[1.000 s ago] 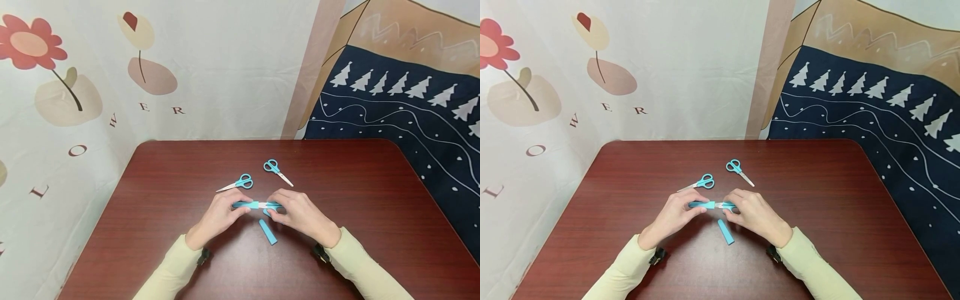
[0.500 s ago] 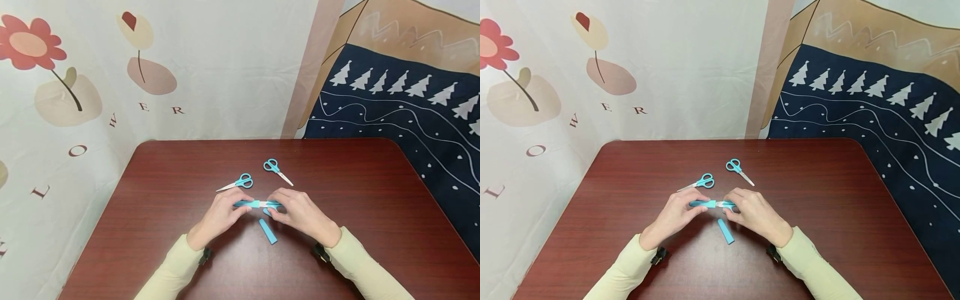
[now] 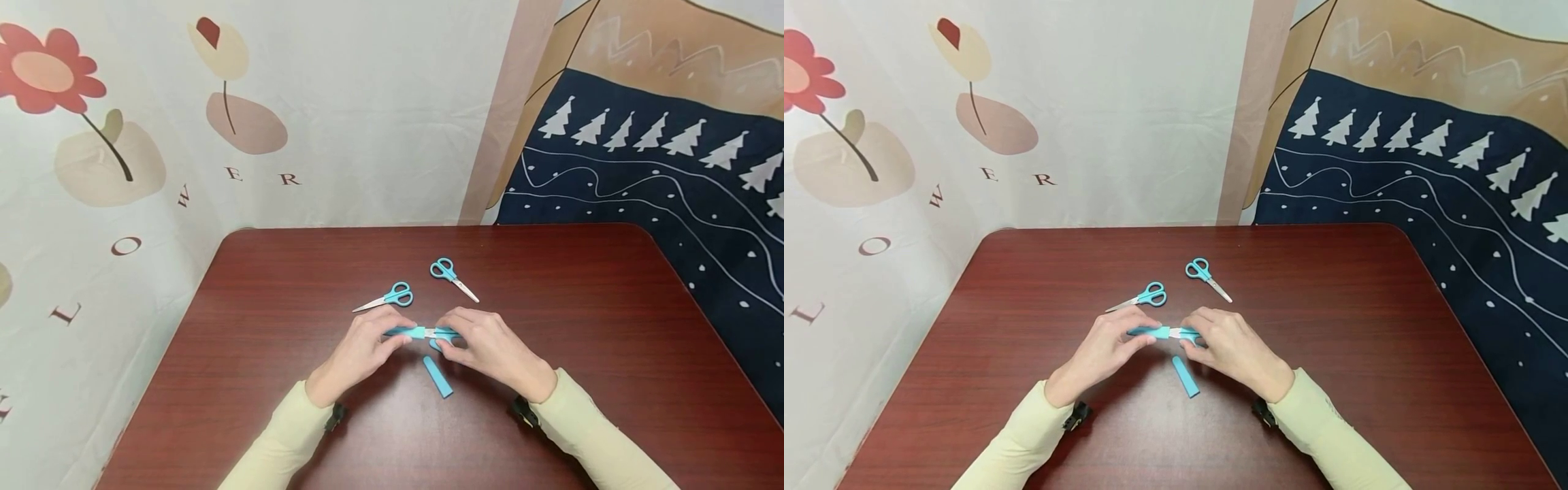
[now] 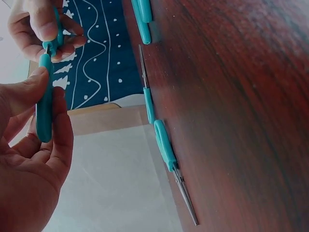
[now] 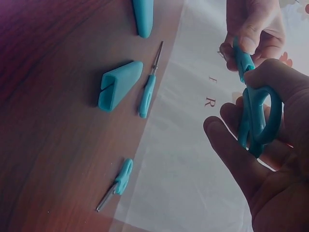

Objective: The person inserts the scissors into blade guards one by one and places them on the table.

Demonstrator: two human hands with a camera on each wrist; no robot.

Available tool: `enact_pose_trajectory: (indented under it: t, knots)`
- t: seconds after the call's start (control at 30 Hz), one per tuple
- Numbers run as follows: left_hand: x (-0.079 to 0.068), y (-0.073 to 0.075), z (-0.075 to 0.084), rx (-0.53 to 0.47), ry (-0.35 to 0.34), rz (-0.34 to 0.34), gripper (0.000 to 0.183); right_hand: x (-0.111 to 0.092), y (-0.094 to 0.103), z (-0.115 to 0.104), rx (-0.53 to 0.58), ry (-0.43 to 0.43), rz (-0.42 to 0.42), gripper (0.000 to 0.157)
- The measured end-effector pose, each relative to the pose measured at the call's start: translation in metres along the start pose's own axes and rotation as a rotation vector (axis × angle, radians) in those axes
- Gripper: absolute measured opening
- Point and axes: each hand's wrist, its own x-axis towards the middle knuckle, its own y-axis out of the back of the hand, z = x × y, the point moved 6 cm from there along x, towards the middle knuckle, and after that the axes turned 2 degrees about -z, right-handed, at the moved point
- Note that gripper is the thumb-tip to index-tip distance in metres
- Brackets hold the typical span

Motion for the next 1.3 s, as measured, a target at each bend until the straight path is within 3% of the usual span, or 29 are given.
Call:
enact_pose_trajectory:
  t: [0.9, 1.3]
  knots:
    - [0.0026, -0.0004, 0.0035, -0.008, -0.041, 0.02, 0.019, 0.0028, 0.0012, -0.0022, -0.024, 0.003, 0.037, 0.027]
    - [0.0029, -0.0014, 0.0061, 0.036, -0.077, 0.024, 0.019, 0.0005, 0.0004, -0.0028, -0.014, 0.01, 0.029, 0.027]
